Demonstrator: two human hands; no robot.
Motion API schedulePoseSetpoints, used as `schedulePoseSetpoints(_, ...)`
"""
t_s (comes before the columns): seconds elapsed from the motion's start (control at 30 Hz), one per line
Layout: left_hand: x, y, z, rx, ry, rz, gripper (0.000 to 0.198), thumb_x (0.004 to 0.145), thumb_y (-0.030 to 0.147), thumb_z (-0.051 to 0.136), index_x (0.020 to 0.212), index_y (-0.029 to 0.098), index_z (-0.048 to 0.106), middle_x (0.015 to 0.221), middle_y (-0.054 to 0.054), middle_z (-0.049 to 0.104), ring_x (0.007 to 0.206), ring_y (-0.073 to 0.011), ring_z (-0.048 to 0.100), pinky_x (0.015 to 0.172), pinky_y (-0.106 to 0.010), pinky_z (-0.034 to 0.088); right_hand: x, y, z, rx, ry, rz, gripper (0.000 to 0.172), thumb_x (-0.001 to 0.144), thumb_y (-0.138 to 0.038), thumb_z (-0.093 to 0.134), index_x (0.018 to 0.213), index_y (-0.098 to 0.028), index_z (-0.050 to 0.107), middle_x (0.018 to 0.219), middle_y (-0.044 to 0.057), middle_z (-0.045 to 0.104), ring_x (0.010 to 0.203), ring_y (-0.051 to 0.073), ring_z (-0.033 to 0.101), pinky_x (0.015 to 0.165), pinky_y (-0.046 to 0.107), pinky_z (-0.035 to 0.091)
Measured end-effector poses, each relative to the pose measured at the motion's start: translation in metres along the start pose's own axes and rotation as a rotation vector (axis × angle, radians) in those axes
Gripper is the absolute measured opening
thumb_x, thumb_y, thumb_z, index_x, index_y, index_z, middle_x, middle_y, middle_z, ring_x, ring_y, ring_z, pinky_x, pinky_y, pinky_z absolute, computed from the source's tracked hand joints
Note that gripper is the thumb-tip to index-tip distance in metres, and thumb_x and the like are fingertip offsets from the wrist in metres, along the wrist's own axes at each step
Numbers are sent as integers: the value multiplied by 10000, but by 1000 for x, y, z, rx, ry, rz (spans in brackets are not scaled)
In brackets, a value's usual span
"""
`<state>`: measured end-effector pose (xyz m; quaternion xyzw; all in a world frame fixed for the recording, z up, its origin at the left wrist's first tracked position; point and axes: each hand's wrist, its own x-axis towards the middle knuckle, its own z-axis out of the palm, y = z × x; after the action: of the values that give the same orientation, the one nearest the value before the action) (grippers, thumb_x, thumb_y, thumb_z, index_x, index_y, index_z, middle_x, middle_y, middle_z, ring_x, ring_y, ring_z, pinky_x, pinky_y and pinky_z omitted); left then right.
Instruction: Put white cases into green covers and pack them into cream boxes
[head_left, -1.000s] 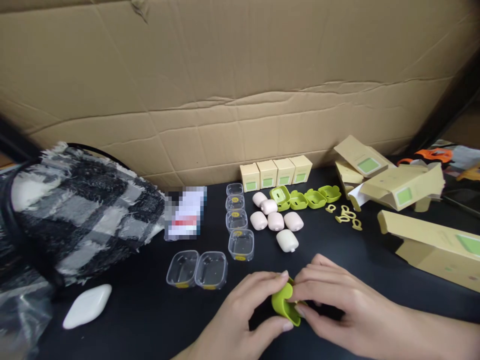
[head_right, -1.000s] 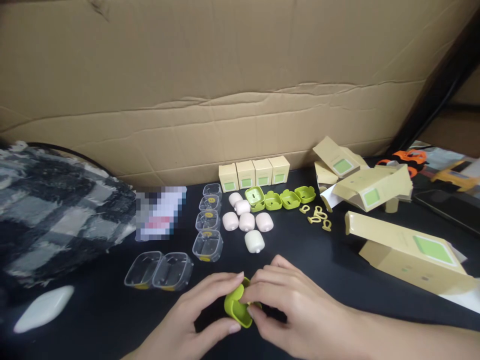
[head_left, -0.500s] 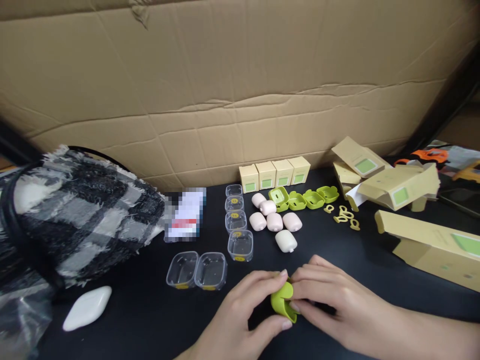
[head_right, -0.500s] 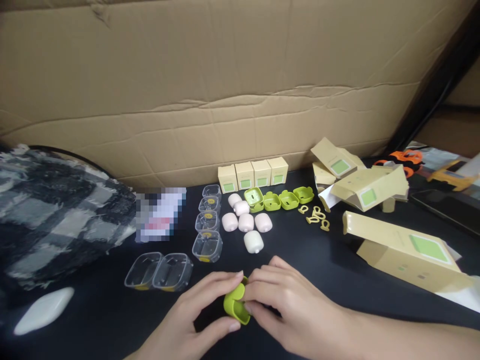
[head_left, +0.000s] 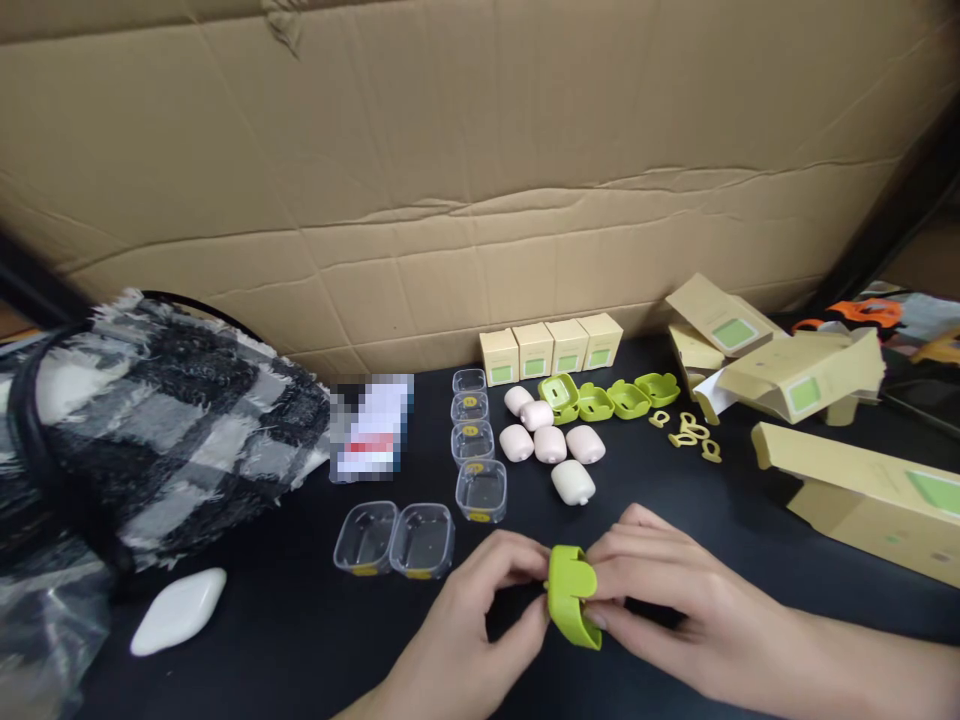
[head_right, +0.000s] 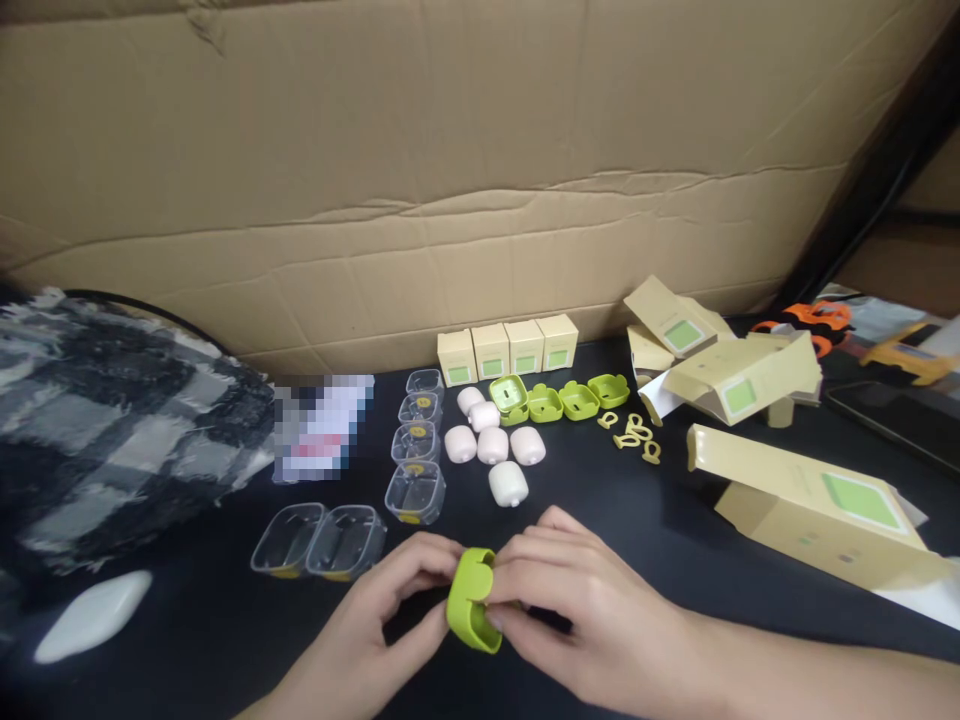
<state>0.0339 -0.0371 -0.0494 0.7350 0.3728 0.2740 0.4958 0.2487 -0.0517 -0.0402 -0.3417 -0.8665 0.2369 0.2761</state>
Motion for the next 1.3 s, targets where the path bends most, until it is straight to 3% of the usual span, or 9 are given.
schedulePoseSetpoints(0.17,2,5,-3,-66,-20,-19,92,885,160,520,875,176,609,972,-53,653,926,-175,645,857,-284,506,-4,-5,-3,136,88,-3,284,782,-104,609,1038,-229,605,976,40,650,830,148,631,807,286,478)
schedulePoseSetpoints(0.23,2,3,-3,-108,-11,-46,93,910,204,506,901,183,596,956,-43,657,918,-173,647,847,-277,508,-7,-3,0,165,170,44,483,718,-139,677,1168,-241,534,1093,65,600,913,175,620,828,290,500)
schedulePoseSetpoints(0.33,2,0,-2,-63,-12,-44,99,917,217,496,903,189,589,946,-34,651,909,-167,647,843,-267,501,-8,0,8,178,99,220,797,618,-230,793,1317,-241,411,1204,88,567,1044,233,597,892,340,499)
schedulePoseSetpoints(0.43,1,0,-1,-9,-33,-15,102,911,190,476,907,192,578,957,-37,652,915,-170,644,845,-276,496,-5,2,14,236,16,314,690,670,-236,758,1286,-225,447,1135,64,629,1001,215,623,864,317,511)
schedulePoseSetpoints(0.53,1,2,0,32,-15,-6,85,862,142,488,854,196,553,911,-30,641,876,-175,640,812,-284,496,-2,0,16,248,80,268,576,664,-171,716,1198,-219,507,1028,33,659,891,181,634,791,271,519)
schedulePoseSetpoints(0.67,2,5,0,95,37,38,129,774,77,495,754,204,493,858,-19,607,825,-168,629,768,-270,481,-4,-3,16,167,149,217,568,592,-141,725,1117,-234,530,1007,25,661,881,201,634,772,291,503)
schedulePoseSetpoints(0.93,4,10,-1,220,-32,50,173,708,24,517,733,195,506,787,-6,555,786,-172,579,711,-267,449,-9,-2,19,90,178,159,546,578,-190,715,1082,-251,514,997,13,677,886,226,648,798,318,483)
schedulePoseSetpoints(1.1,5,9,-1,202,-29,28,159,740,36,527,733,194,519,804,-2,545,795,-161,569,727,-258,443,-12,1,22,52,217,135,615,573,-151,692,1131,-282,467,995,-16,678,913,230,650,963,387,409)
schedulePoseSetpoints(1.3,7,8,-1,198,-6,-6,137,785,72,515,739,201,519,785,5,541,775,-154,557,723,-257,447,-13,-1,26,88,299,138,664,560,-101,659,1152,-295,430,944,-23,620,806,178,621,791,288,491)
